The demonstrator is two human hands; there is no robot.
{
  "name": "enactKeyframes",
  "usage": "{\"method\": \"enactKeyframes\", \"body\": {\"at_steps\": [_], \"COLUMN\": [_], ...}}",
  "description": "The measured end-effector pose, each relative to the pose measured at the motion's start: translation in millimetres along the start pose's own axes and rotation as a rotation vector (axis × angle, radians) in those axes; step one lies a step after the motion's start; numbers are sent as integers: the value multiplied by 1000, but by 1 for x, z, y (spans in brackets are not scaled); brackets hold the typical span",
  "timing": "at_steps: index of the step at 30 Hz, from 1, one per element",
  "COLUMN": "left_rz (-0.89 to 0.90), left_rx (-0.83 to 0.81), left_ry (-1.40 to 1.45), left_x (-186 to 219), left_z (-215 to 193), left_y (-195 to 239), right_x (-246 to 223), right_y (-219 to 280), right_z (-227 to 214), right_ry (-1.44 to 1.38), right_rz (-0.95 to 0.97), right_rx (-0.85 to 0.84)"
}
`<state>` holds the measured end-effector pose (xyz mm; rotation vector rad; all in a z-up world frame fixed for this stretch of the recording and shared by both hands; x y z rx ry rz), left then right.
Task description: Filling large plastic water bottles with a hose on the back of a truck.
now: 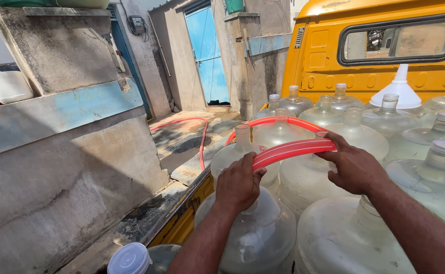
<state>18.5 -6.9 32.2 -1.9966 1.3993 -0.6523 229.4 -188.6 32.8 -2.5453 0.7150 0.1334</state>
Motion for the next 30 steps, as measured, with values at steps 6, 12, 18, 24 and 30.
{"method": "enactKeyframes", "body": {"at_steps": [6, 12, 18, 24, 30], "left_rz": [-37, -25, -20, -7, -20], "left_rx": [-40, -29, -16, -6, -4], "left_ry": [0, -1, -13, -19, -33], "left_x": [3, 0, 0, -1, 0], "left_z": [-4, 0, -1, 4, 3], "left_y": [-1, -1, 0, -1, 0], "right_x": [6, 5, 11, 9, 13], "right_y": [-3, -3, -7, -6, -7], "right_z": [3, 5, 9, 9, 10], "right_ry": [1, 19, 42, 18, -59], "right_rz": [23, 41, 32, 71, 107], "right_rx": [-13, -33, -22, -58, -68]}}
Point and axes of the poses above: each hand's wrist, its own y-axis away from the middle knuckle, its own z-axis out of the palm, x = y × z, the point moved 3 cm from there along -y, towards the middle knuckle, and after that the axes turned 11 degrees about -y, right-handed, at the moved point
